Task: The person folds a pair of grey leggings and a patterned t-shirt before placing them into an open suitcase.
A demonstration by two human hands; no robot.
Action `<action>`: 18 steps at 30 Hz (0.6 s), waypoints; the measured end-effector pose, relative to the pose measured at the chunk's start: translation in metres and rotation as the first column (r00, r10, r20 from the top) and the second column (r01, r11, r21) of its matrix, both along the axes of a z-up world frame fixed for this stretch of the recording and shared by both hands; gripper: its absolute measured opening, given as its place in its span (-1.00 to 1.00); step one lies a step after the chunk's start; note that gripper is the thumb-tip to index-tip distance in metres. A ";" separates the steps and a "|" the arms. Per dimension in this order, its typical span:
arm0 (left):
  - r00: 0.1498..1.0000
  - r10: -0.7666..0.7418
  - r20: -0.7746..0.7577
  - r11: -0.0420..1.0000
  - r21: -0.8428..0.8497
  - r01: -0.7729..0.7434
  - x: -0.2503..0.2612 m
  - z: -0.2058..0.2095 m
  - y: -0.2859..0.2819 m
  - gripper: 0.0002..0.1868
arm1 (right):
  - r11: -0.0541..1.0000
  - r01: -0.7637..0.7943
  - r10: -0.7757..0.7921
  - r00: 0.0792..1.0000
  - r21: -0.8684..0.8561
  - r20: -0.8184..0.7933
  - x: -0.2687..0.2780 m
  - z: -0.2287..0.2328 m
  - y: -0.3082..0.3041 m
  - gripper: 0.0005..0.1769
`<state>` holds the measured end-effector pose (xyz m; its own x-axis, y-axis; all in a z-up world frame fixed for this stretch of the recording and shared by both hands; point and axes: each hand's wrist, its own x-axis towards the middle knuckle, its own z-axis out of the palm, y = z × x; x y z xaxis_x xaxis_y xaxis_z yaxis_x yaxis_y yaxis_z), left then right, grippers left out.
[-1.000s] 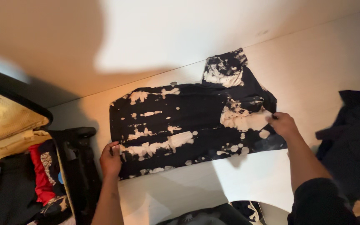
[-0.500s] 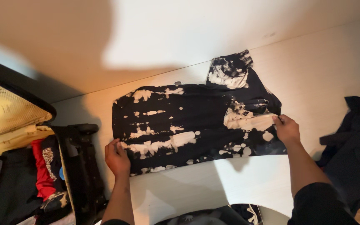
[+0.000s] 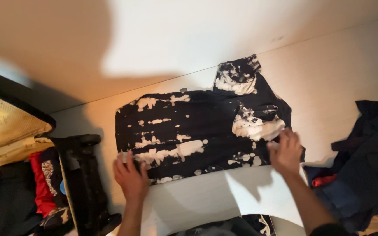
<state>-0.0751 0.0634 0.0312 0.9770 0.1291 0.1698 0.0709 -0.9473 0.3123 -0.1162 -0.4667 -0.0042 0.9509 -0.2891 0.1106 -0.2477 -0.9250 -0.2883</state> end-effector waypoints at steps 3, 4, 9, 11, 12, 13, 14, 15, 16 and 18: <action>0.991 -0.076 -0.111 0.996 0.039 0.081 -0.024 -0.008 -0.003 -0.24 | 1.000 -0.014 0.011 0.990 -0.023 -0.143 -0.033 -0.016 0.027 -0.14; 0.991 -0.078 -0.107 0.996 0.040 0.082 -0.026 -0.011 0.000 -0.24 | 1.000 -0.012 0.009 0.990 -0.024 -0.139 -0.038 -0.022 0.029 -0.14; 0.977 -0.083 -0.196 0.988 0.115 0.107 -0.033 -0.018 0.014 -0.21 | 0.993 0.115 -0.108 0.953 0.007 -0.282 -0.052 -0.034 0.017 -0.11; 0.975 -0.080 -0.207 0.986 0.128 0.108 -0.035 -0.017 0.015 -0.21 | 0.993 0.116 -0.112 0.955 -0.002 -0.274 -0.056 -0.034 0.017 -0.11; 0.973 -0.077 -0.219 0.984 0.142 0.110 -0.035 -0.017 0.015 -0.21 | 0.993 0.119 -0.117 0.957 -0.010 -0.266 -0.057 -0.033 0.018 -0.10; 0.973 -0.081 -0.216 0.984 0.140 0.113 -0.036 -0.015 0.017 -0.21 | 0.992 0.122 -0.121 0.957 -0.011 -0.263 -0.059 -0.033 0.018 -0.10; 0.969 -0.079 -0.232 0.983 0.142 0.114 -0.038 -0.014 0.018 -0.20 | 0.993 0.114 -0.110 0.955 -0.002 -0.274 -0.060 -0.032 0.017 -0.10; 0.965 -0.078 -0.249 0.983 0.142 0.116 -0.040 -0.013 0.019 -0.19 | 0.994 0.109 -0.102 0.953 0.007 -0.285 -0.063 -0.031 0.016 -0.09; 0.965 -0.085 -0.247 0.983 0.139 0.122 -0.041 -0.012 0.021 -0.19 | 0.993 0.115 -0.109 0.953 0.003 -0.283 -0.067 -0.030 0.014 -0.09; 0.944 -0.090 -0.318 0.981 0.136 0.140 -0.043 -0.011 0.025 -0.18 | 0.998 0.069 -0.065 0.947 0.003 -0.315 -0.072 -0.029 0.011 -0.05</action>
<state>-0.1176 0.0888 0.0197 0.9910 0.0090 -0.1334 0.0280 -0.9896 0.1414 -0.1886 -0.4552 -0.0335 0.9151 -0.3529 -0.1948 -0.3891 -0.8996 -0.1981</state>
